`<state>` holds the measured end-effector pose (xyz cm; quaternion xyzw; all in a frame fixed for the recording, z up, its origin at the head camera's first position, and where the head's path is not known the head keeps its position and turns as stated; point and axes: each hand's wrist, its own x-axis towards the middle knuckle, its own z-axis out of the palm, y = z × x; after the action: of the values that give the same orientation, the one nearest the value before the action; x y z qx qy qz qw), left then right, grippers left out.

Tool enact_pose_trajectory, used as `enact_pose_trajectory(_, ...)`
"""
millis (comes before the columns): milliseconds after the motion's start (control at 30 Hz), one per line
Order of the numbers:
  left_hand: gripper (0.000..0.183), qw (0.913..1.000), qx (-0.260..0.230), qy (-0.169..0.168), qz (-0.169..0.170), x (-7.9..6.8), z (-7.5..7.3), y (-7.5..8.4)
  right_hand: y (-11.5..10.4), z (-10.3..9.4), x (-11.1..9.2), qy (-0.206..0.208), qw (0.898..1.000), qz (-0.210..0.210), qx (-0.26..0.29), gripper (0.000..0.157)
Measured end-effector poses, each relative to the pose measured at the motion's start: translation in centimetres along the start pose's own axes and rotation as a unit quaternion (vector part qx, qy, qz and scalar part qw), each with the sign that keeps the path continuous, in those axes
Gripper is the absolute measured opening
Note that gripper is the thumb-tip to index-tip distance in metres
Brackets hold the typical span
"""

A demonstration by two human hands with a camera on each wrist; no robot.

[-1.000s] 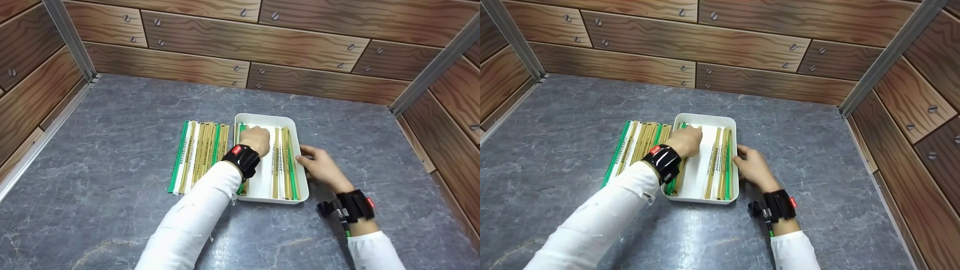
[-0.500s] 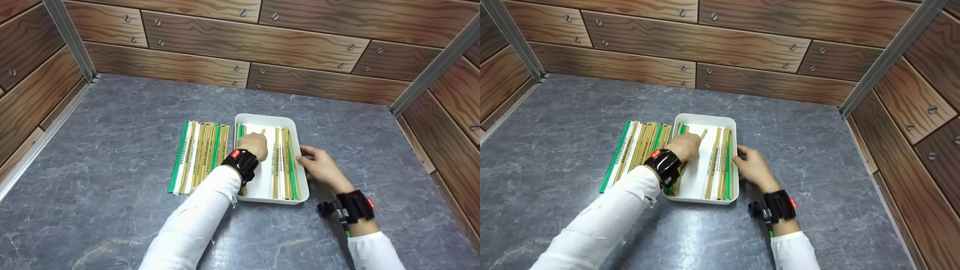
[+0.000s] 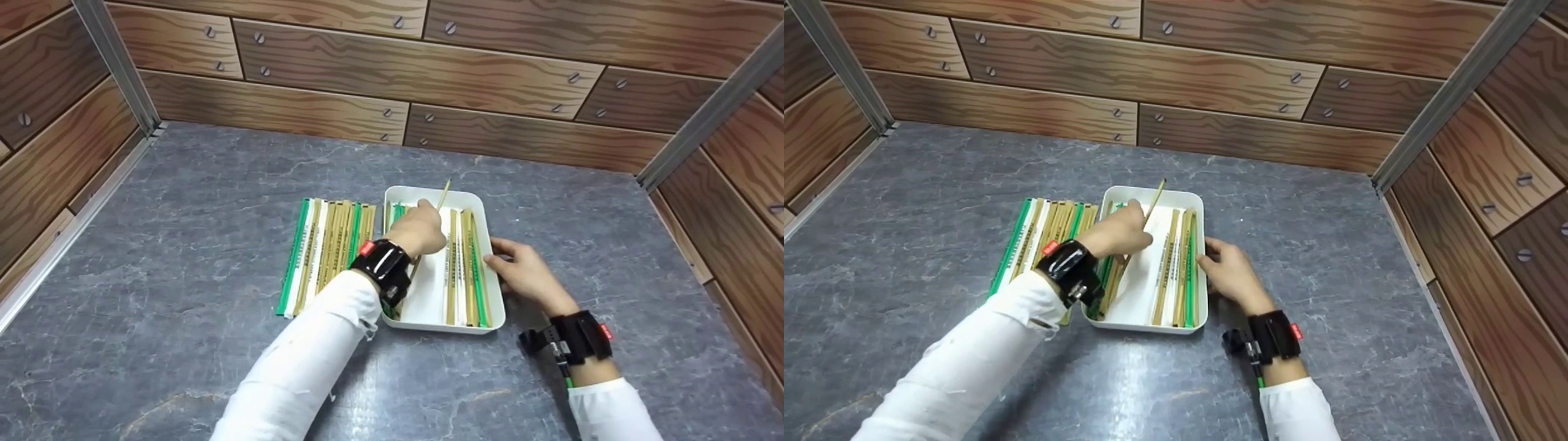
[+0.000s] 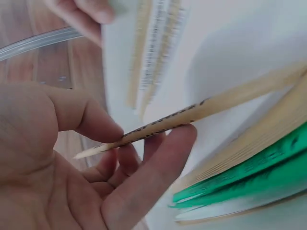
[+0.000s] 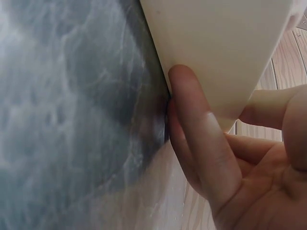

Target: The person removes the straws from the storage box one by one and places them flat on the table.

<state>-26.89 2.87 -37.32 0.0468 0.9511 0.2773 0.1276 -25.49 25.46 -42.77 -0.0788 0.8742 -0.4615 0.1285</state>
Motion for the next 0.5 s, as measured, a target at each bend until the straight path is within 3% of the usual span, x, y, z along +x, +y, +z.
enact_pose_trajectory(167, 0.058, 0.9934, -0.105, 0.010, 0.045, -0.8, -1.8, -0.5, 0.2, 0.0, -0.1, 0.003, 1.000, -0.001, 0.006, 0.058)
enact_pose_trajectory(367, 0.038, 0.9670, -0.237, 0.028, 0.089, -2.7, -4.2, -1.8, 0.2, 0.1, -0.1, 0.001, 1.000, -0.001, 0.013, 0.057)
enact_pose_trajectory(500, 0.035, 0.9513, -0.288, 0.054, 0.098, -3.8, -6.1, -3.9, 0.1, 0.1, 0.0, 0.001, 1.000, -0.005, 0.011, 0.057)
